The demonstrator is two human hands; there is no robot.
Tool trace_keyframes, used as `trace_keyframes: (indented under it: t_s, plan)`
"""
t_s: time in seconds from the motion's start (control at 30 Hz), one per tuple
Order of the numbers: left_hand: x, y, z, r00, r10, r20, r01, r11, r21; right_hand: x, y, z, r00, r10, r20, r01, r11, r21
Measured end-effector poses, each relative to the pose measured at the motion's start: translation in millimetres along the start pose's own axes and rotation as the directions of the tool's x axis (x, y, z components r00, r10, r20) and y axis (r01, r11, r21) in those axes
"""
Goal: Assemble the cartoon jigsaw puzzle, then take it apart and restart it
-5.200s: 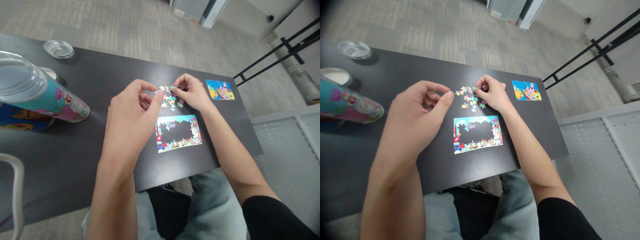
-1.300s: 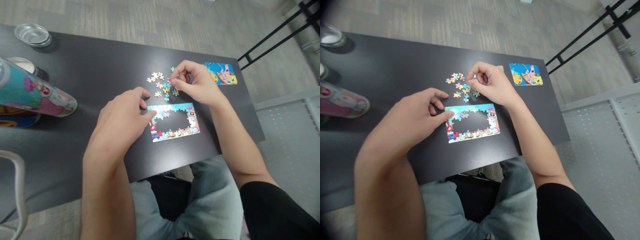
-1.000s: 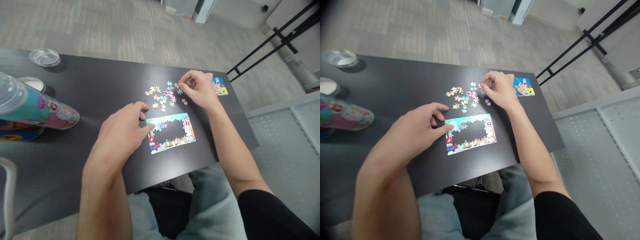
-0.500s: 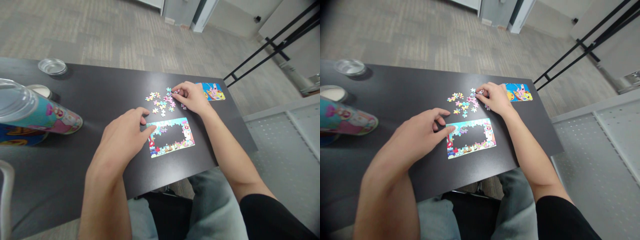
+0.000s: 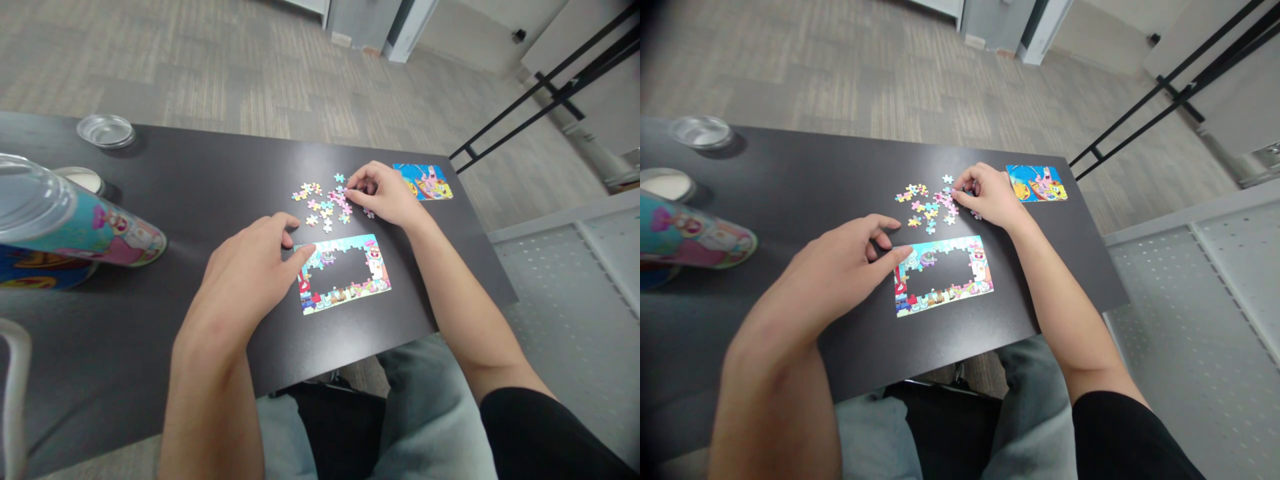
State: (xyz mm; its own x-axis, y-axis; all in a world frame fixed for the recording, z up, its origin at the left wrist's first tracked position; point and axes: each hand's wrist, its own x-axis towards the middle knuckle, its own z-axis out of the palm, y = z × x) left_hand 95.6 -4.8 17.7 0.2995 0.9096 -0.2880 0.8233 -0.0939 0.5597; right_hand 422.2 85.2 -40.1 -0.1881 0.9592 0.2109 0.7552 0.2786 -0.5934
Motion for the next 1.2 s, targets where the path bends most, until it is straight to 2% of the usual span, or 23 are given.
trace_keyframes:
  t_s: [0.2, 0.43, 0.63, 0.73, 0.83, 0.9, 1.2]
  plan:
    - [-1.0, -3.4, 0.7, 0.999, 0.033, -0.039, -0.036, 0.997, -0.061, -3.2, 0.9, 0.8, 0.998, 0.048, 0.045, -0.054, 0.988, 0.148]
    - [-2.2, -1.6, 1.6, 0.998, 0.02, -0.053, -0.022, 0.999, -0.043, -5.7, -9.2, -4.7, 0.992, -0.007, 0.127, -0.016, 0.984, 0.179]
    - [-2.9, -0.6, 2.7, 0.999, 0.014, -0.052, -0.015, 1.0, -0.004, -11.6, -29.1, -17.2, 0.97, -0.053, 0.239, 0.0, 0.976, 0.217]
    - [-0.4, -3.1, 4.7, 0.999, 0.011, -0.039, -0.011, 1.0, 0.021, -16.9, -42.5, -23.9, 0.935, -0.085, 0.345, -0.023, 0.955, 0.297]
    - [1.1, -5.1, 6.4, 0.999, 0.018, -0.05, -0.018, 1.0, 0.014, -21.5, -54.5, -30.3, 0.859, -0.117, 0.499, -0.078, 0.932, 0.354]
    - [1.5, -5.1, 6.7, 0.998, 0.022, -0.058, -0.022, 1.0, 0.004, -23.1, -60.8, -33.1, 0.818, -0.13, 0.56, -0.104, 0.924, 0.367]
    - [3.0, 2.7, 2.8, 0.999, -0.009, -0.043, 0.009, 1.0, 0.021, -23.2, -66.9, -31.1, 0.759, -0.17, 0.628, -0.052, 0.947, 0.318]
